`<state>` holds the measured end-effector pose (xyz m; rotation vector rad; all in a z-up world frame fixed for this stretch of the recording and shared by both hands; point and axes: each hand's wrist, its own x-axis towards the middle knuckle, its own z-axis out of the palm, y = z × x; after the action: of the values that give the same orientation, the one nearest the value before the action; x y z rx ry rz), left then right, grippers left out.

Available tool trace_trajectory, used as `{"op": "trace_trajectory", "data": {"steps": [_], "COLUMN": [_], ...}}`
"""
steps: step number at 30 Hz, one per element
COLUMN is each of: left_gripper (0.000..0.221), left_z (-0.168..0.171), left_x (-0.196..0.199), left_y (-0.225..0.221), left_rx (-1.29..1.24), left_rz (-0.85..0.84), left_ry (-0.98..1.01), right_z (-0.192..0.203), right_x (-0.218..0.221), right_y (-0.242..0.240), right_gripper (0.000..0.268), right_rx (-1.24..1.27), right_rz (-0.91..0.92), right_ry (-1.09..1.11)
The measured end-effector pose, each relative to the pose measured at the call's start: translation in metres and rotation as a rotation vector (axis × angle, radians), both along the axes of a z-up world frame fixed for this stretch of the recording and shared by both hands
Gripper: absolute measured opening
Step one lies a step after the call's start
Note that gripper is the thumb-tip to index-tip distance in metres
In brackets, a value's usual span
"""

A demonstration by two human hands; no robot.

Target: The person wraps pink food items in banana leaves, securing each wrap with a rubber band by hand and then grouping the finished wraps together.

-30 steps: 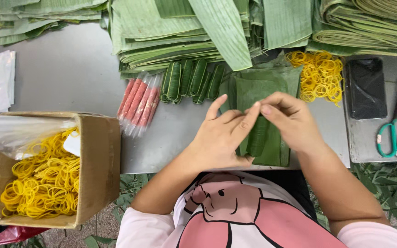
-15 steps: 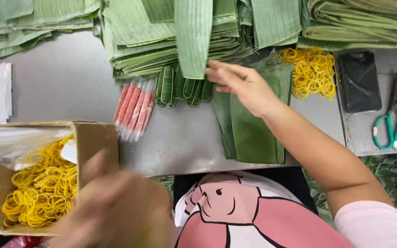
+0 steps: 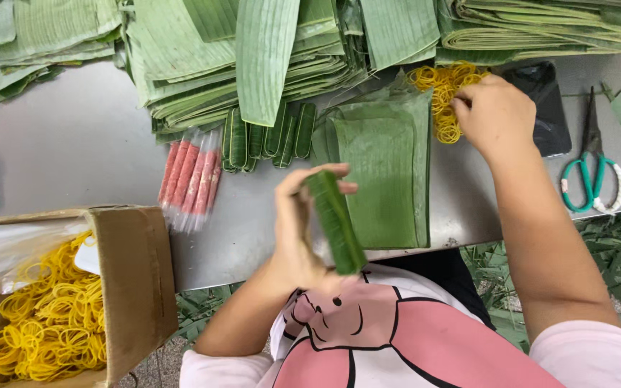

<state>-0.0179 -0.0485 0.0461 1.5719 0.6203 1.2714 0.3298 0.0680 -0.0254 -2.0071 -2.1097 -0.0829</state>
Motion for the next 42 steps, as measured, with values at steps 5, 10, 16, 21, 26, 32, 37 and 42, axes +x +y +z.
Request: {"op": "trace_trajectory", "data": {"steps": [5, 10, 16, 21, 26, 32, 37, 42], "left_gripper": [0.114, 0.114, 0.106, 0.113, 0.105, 0.108, 0.109, 0.112], "left_z": [-0.027, -0.031, -0.035, -0.033, -0.015, -0.009, -0.013, -0.019], "left_x": [0.018, 0.029, 0.035, 0.042, 0.019, 0.000, 0.011, 0.004], "left_y": [0.020, 0.029, 0.040, 0.033, 0.026, 0.040, 0.021, 0.031], "left_rx": [0.044, 0.016, 0.064, -0.420, 0.105, 0.535, 0.359, -0.302], "left_rz": [-0.030, -0.017, -0.017, -0.312, -0.163, 0.293, -0.005, 0.077], "left_ry": [0.262, 0.400, 0.302, -0.297, 0.254, 0.775, 0.717, 0.221], "right_z": [-0.009, -0.017, 0.023, 0.063, 0.062, 0.067, 0.083, 0.105], "right_x": [0.015, 0.028, -0.018, -0.093, -0.094, -0.091, -0.087, -0.108], "right_y": [-0.029, -0.021, -0.045, -0.090, -0.079, -0.096, -0.096, -0.112], "right_gripper": [0.011, 0.009, 0.002, 0.010, 0.010, 0.010, 0.009, 0.009], "right_rx": [0.243, 0.425, 0.447, 0.091, -0.731, -0.314, -0.625, -0.390], "right_rz": [-0.012, 0.076, 0.168, 0.423, 0.088, 0.681, 0.367, 0.804], "right_ry": [0.165, 0.080, 0.326, 0.821, 2.196, 1.443, 1.879, 0.959]}}
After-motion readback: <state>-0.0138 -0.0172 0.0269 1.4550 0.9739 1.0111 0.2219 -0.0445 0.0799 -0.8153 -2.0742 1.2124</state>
